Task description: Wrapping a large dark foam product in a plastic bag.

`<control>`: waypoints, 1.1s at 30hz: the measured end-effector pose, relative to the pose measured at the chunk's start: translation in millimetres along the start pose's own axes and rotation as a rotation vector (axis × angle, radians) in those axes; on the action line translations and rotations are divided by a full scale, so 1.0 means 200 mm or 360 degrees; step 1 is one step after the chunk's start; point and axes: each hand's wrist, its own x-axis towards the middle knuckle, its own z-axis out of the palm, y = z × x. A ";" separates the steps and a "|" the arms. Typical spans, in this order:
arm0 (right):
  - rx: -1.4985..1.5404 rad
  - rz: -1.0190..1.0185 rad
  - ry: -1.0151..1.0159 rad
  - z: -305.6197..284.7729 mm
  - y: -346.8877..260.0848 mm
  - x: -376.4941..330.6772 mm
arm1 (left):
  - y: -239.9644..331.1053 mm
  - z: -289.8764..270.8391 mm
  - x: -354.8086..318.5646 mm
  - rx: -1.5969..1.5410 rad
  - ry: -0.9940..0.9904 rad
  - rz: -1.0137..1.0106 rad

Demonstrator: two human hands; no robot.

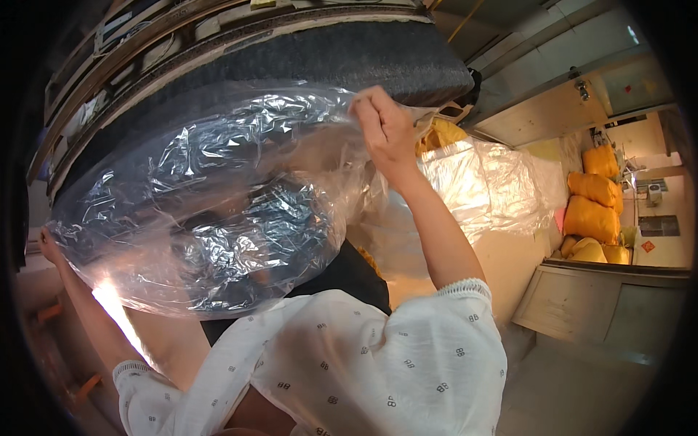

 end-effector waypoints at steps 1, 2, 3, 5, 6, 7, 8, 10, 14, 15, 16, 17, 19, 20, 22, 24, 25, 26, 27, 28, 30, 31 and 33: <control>0.0149 -0.0053 -0.0126 0.01 0.05 -0.05 | 0.00 -0.04 0.03 0.0031 0.0030 -0.0021; 0.0158 -0.0054 -0.0121 0.01 0.13 -0.07 | 0.01 -0.06 0.05 0.0044 0.0060 -0.0039; 0.0048 0.0136 -0.0294 0.01 0.21 -0.10 | 0.03 -0.06 0.08 0.0051 0.0059 -0.0026; 0.0058 0.0304 -0.0319 0.05 0.30 -0.11 | 0.08 -0.13 0.12 0.0087 0.0129 -0.0093; 0.0060 0.0312 -0.0312 0.06 0.29 -0.09 | 0.13 -0.10 0.09 0.0086 0.0121 -0.0086; 0.0150 0.0318 -0.0122 0.08 0.27 -0.08 | 0.18 -0.07 0.04 0.0183 0.0170 -0.0149; 0.0243 0.0318 0.0066 0.10 0.26 -0.05 | 0.25 -0.08 0.00 0.0283 0.0228 -0.0213; 0.0081 0.0012 0.0172 0.14 0.27 -0.03 | 0.37 -0.26 0.03 0.0048 0.0317 -0.0436; -0.0259 -0.0231 0.0178 0.11 0.19 0.00 | 0.63 -0.66 0.06 -0.0264 0.0314 -0.0544; -0.0388 -0.0263 0.0206 0.11 0.17 0.01 | 0.69 -0.74 0.08 -0.0307 0.0266 -0.0473; -0.0382 -0.0272 0.0206 0.10 0.17 0.02 | 0.74 -0.80 0.08 -0.0349 0.0216 -0.0404; -0.0474 -0.0288 0.0216 0.10 0.17 0.03 | 0.77 -0.87 0.08 -0.0390 0.0170 -0.0327; -0.0491 -0.0328 0.0224 0.12 0.17 0.07 | 0.60 -1.19 0.14 -0.0231 0.0076 -0.0031; -0.0590 -0.0358 0.0190 0.13 0.17 0.08 | 0.55 -1.30 0.17 -0.0092 -0.0063 0.0230; -0.0813 -0.0359 0.0169 0.06 0.16 0.07 | 0.71 -1.09 -0.04 -0.0432 -0.0023 -0.0118; -0.0834 -0.0319 0.0067 0.04 0.15 0.08 | 0.84 -1.12 -0.13 -0.0693 0.0073 -0.0427; -0.0819 -0.0326 0.0067 0.04 0.15 0.09 | 0.84 -1.19 -0.17 -0.0603 -0.0017 -0.0455; -0.0758 -0.0274 0.0092 0.03 0.15 0.09 | 0.83 -1.23 -0.21 -0.0517 -0.0112 -0.0492; -0.0701 -0.0220 0.0119 0.02 0.14 0.09 | 0.82 -1.25 -0.25 -0.0516 -0.0110 -0.0495; -0.0706 -0.0220 0.0117 0.01 0.14 0.10 | 0.81 -1.26 -0.29 -0.0424 -0.0222 -0.0537; -0.0543 -0.0244 -0.0049 -0.01 0.13 0.13 | 0.77 -1.27 -0.34 -0.0323 -0.0322 -0.0575; -0.0538 -0.0249 -0.0058 0.00 0.14 0.16 | 0.72 -1.24 -0.36 -0.0395 -0.0314 -0.0561; -0.0622 -0.0132 -0.0320 0.00 0.14 0.23 | 0.59 -1.23 -0.38 -0.0411 -0.0149 -0.0656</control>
